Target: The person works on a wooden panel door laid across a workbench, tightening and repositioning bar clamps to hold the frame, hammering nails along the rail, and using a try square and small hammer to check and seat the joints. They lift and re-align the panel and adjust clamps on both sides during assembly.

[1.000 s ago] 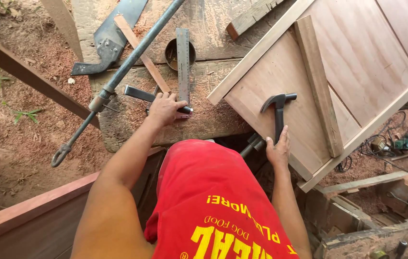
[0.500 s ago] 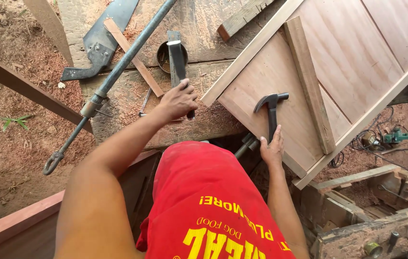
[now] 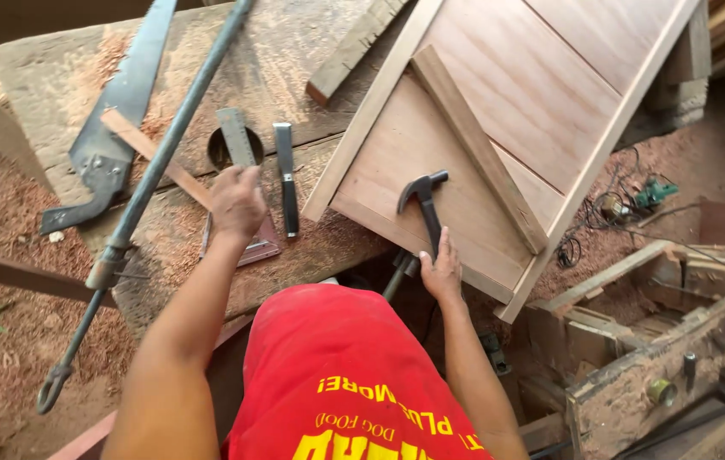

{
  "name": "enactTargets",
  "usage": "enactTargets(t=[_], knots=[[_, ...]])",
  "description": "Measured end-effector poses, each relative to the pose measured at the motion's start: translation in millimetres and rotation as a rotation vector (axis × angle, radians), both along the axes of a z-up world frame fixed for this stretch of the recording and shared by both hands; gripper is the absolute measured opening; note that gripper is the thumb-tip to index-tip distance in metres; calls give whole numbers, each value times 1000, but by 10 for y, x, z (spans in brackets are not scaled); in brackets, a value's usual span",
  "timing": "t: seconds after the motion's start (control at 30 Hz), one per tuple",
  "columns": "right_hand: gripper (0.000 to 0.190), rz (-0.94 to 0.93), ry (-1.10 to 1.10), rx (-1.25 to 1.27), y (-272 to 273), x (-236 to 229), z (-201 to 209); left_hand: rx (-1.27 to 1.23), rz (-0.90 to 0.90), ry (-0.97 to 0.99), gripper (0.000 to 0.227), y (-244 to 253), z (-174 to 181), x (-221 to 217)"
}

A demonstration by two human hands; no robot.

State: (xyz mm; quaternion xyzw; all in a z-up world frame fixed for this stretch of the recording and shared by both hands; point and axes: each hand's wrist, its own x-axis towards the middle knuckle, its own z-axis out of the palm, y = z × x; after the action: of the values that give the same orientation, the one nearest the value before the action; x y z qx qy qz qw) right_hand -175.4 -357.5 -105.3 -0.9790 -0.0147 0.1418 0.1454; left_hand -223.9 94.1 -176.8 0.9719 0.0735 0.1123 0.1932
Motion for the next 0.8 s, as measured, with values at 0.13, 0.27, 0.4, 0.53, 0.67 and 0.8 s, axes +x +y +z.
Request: enactTargets(t=[0.13,0.27,0.4,0.53,0.67,0.8], knots=[[87,19,-27,29,-30,-3,-109,-450,485,402,65,-157,162,-163],[88,55,-3,33,4,9,44,-532,523,185,100,-260,64,-90],[87,75,-28,-51,260,0,316,-672,503,329,99,-247,376,-87],[69,-25,-225,170,629,-112,562,-837,358,187,96,-296,1125,-53],[63,167,-205,420,1168,-180,885,-1470,243,75,91,-522,1425,49],[92,435,-252,383,1448,-105,1185,-2062,322,186,72,-958,1939,282]])
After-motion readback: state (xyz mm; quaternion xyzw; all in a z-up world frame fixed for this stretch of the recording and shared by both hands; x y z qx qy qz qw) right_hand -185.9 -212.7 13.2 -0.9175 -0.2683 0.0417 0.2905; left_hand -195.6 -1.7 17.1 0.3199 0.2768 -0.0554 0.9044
